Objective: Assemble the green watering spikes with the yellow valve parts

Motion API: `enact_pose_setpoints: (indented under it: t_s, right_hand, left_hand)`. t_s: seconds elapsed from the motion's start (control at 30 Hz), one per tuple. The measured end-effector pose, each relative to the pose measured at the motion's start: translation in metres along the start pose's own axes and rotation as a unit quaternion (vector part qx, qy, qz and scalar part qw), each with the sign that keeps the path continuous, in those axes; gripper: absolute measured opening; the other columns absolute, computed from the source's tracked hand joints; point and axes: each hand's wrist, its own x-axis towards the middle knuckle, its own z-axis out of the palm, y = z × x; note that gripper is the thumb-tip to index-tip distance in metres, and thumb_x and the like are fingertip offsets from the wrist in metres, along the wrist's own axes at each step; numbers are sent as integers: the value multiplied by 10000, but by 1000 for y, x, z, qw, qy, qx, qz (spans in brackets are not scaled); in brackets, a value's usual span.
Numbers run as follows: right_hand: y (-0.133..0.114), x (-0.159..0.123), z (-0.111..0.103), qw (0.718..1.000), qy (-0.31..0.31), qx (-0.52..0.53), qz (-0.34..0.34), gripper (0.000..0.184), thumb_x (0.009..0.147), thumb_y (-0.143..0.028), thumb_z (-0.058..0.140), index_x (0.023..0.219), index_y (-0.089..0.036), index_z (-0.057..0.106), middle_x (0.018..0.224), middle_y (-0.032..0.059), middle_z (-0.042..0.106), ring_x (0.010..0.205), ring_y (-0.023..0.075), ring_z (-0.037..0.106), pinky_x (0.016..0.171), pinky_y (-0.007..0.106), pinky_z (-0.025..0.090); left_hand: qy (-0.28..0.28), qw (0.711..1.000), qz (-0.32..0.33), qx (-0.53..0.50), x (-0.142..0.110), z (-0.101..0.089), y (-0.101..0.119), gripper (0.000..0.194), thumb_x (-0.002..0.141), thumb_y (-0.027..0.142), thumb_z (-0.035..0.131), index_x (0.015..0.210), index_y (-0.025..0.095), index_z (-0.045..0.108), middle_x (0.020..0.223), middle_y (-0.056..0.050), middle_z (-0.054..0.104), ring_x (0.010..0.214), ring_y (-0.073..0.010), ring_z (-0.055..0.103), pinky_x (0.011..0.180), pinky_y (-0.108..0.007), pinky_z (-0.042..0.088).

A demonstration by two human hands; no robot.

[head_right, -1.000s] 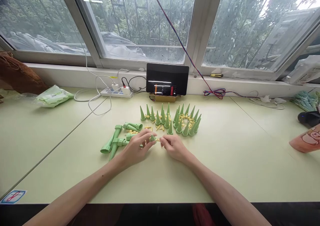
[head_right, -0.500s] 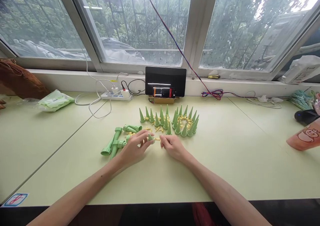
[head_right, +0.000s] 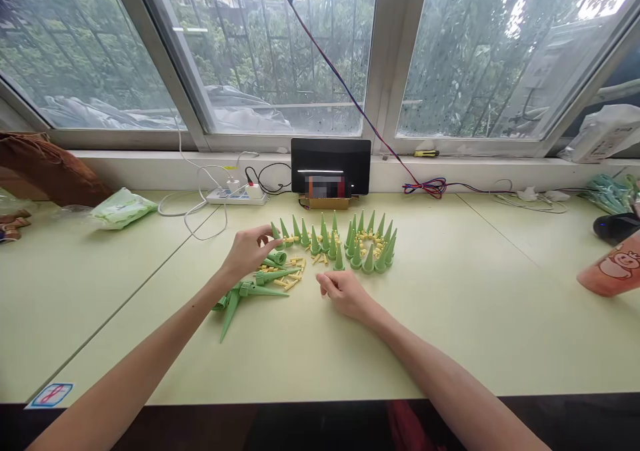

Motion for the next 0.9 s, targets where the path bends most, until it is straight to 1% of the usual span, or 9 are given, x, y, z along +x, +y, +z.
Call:
enact_pose_setpoints:
  t_s: [0.13,0.23,0.33,0.4,0.6,0.9]
  right_hand:
    - [1,1,0,1000,2,-9,-1,538,1008,-498,377,600,-185,535,513,-38,372,492,117,349,529,259,292]
    - [0,1,0,1000,1,-11,-3,533,1007,-496,379,605,-186,539,512,-38,378,491,118,350,532,261,300]
    - [0,1,0,1000,0,-13,-3,523,1005,-486,386,605,-187,544,510,-38,382,490,118,354,530,260,302]
    - [-1,1,0,1000,-2,-14,-2,521,1002,-487,389,609,-188,553,508,-39,380,488,119,356,527,259,301]
    - [-1,1,0,1000,-5,-13,-2,513,999,-484,394,616,-187,560,507,-42,374,487,117,351,528,256,304]
    - [-2,0,-1,1000,-5,-27,-9,512,1007,-468,388,624,-183,571,518,-40,391,496,114,360,548,255,318]
  left_hand:
    - [-5,1000,12,26,8,15,2,257,889,395,583,746,188,632,656,-11,641,615,-162,563,661,-290,434]
    - [-23,999,19,27,12,23,2,303,904,434,565,757,184,652,710,-31,685,604,-164,557,659,-297,433]
    - [-41,999,16,26,14,29,-1,279,892,415,588,753,184,660,786,-45,726,611,-168,569,641,-298,430]
    - [-47,998,10,28,14,33,-3,259,881,401,605,747,187,666,800,-48,737,636,-180,595,641,-300,434]
    - [-49,998,0,31,14,37,-6,234,873,379,621,737,194,663,773,-58,740,699,-212,647,662,-313,455]
    - [-39,999,-13,35,10,40,-9,211,895,347,610,758,194,660,847,-77,760,752,-229,673,688,-325,479]
